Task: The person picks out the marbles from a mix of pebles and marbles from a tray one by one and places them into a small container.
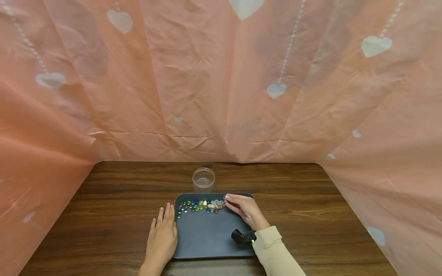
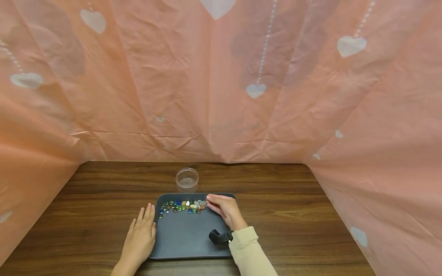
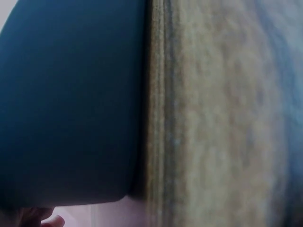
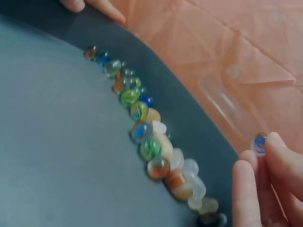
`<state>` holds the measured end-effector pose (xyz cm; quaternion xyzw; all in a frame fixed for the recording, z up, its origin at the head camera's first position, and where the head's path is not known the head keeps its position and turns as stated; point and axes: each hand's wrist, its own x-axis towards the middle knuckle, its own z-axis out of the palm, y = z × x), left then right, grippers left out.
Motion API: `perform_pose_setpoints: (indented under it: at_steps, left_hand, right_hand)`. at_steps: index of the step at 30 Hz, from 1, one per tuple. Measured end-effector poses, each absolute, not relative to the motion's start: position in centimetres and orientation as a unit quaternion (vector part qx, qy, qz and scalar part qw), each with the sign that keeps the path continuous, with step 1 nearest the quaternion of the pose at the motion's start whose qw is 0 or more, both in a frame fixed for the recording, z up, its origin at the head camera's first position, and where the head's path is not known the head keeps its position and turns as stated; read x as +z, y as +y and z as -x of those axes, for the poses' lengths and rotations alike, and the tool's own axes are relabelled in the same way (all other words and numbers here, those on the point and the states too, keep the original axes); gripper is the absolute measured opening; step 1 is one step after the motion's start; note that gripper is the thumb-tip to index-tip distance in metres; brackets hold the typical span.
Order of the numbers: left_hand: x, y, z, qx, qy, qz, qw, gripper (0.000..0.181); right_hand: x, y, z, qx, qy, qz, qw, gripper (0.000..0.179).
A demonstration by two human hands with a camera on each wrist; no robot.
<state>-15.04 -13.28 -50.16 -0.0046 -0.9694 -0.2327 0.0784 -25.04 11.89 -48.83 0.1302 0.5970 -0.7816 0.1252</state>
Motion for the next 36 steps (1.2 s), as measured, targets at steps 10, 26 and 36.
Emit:
perform_pose_setpoints:
  at_steps: [10, 26, 36]
  left_hand:
    - [-50.2, -13.4, 14.9, -0.237, -0.967, 0.002, 0.091, 0.053]
    - [-50.4, -13.2, 15.0, -0.246, -0.966, -0.003, 0.082, 0.053]
    - [-50.5, -13.3, 15.1, -0.252, -0.964, -0.004, 0.082, 0.052]
  right_hand:
    - [-46.1, 9.5, 27.4, -0.844, 0.506, -0.114, 0.139, 0.027]
    - [-44.3, 5.7, 31.2, -0.488, 0.868, 0.067, -0.068, 0.015]
    - [-43.6, 4.3, 32.4, -0.277, 0.935, 0.208, -0.077, 0.007]
